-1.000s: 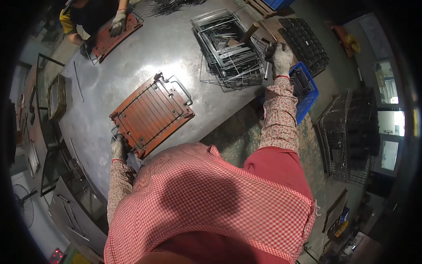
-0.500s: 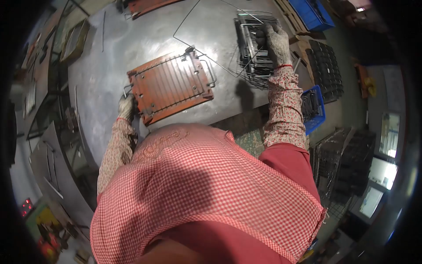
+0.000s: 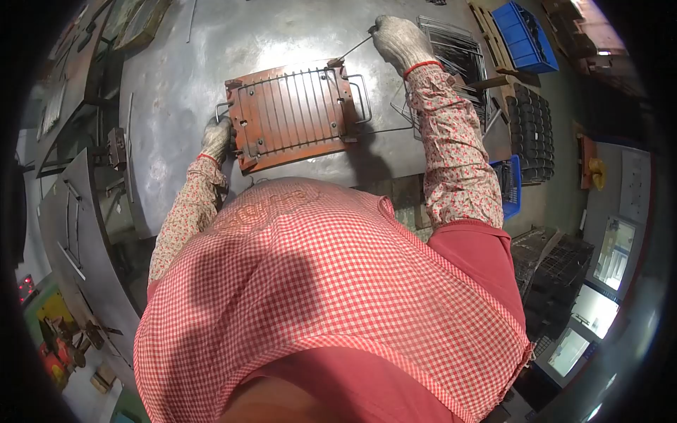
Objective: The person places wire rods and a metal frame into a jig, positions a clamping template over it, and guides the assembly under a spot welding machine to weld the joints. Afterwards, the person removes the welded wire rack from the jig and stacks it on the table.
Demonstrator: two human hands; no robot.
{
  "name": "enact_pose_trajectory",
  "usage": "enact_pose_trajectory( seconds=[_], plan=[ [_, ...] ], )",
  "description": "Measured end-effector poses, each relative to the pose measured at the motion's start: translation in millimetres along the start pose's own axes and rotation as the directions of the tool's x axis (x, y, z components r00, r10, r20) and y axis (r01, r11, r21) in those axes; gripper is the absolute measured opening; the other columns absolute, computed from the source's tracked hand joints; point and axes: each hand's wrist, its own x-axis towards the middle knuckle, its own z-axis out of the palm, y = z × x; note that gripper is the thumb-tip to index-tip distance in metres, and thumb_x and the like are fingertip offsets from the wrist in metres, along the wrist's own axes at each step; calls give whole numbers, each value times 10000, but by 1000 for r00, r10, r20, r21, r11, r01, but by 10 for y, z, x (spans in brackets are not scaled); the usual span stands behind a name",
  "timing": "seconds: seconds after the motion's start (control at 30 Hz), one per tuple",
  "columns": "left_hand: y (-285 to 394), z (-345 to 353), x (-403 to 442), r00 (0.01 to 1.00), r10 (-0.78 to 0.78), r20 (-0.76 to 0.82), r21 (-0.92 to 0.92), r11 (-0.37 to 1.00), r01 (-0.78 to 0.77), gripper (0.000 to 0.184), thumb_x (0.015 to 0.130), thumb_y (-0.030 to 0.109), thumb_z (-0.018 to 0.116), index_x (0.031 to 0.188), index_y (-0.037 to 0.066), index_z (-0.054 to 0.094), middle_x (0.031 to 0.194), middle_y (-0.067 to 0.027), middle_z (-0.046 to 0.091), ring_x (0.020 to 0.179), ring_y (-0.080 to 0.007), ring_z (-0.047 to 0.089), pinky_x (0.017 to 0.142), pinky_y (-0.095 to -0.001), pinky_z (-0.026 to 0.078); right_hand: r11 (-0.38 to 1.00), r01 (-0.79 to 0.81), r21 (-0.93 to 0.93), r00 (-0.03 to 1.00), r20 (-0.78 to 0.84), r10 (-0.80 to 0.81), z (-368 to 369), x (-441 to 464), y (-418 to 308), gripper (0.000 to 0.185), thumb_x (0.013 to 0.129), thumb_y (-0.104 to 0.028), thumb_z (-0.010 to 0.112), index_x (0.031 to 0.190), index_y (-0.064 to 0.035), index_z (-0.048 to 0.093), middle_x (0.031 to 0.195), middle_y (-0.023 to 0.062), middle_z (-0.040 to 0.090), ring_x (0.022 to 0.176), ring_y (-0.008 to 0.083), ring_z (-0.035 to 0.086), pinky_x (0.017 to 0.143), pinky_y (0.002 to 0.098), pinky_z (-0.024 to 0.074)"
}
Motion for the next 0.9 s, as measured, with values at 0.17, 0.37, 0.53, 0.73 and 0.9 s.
enact_pose_trajectory(
  seconds=[0.17, 0.37, 0.53, 0.73, 0.9],
  plan=[
    [-46, 14, 112, 1000, 2, 20, -11, 1000, -1, 258, 911, 259, 512, 1009, 24, 556, 706, -63, 575, 566, -173, 550, 526, -343, 457, 998, -25, 56, 1000, 3, 25, -169, 3, -50, 369, 942, -347, 506, 1007, -8, 634, 735, 131, 661, 659, 245, 666, 665, 404, 528],
    [-112, 65, 210, 1000, 16, 7, 40, 999, -16, 272, 912, 262, 507, 1034, 24, 554, 719, -69, 586, 594, -176, 562, 552, -347, 467, 997, -78, 26, 997, -1, 78, -133, 81, -139, 328, 921, -295, 489, 1081, -53, 640, 972, 165, 649, 903, 323, 631, 809, 452, 502],
    [-114, 47, 153, 1000, -9, 26, -56, 998, 11, 224, 898, 245, 538, 1023, 59, 545, 686, -47, 543, 542, -144, 497, 489, -309, 409, 997, -82, -9, 992, -101, 81, 38, 112, -277, 339, 922, -303, 465, 1097, -73, 642, 1086, 201, 651, 1030, 390, 614, 882, 494, 487],
    [-24, 35, 31, 999, -10, 32, -29, 1000, 11, 291, 919, 280, 496, 1044, 20, 535, 737, -82, 593, 572, -178, 556, 515, -349, 467, 997, 60, 51, 882, -470, -30, 255, 219, -421, 336, 927, -354, 493, 855, -56, 630, 748, 169, 666, 686, 319, 663, 642, 431, 535],
    [-115, 26, 158, 999, -3, 52, -42, 999, 5, 254, 917, 261, 509, 1027, 32, 509, 694, -71, 547, 515, -161, 510, 456, -334, 430, 996, 40, 78, 916, -402, -5, 224, 158, -545, 297, 894, -317, 505, 851, -54, 638, 813, 207, 666, 764, 361, 665, 697, 461, 527]
  ],
)
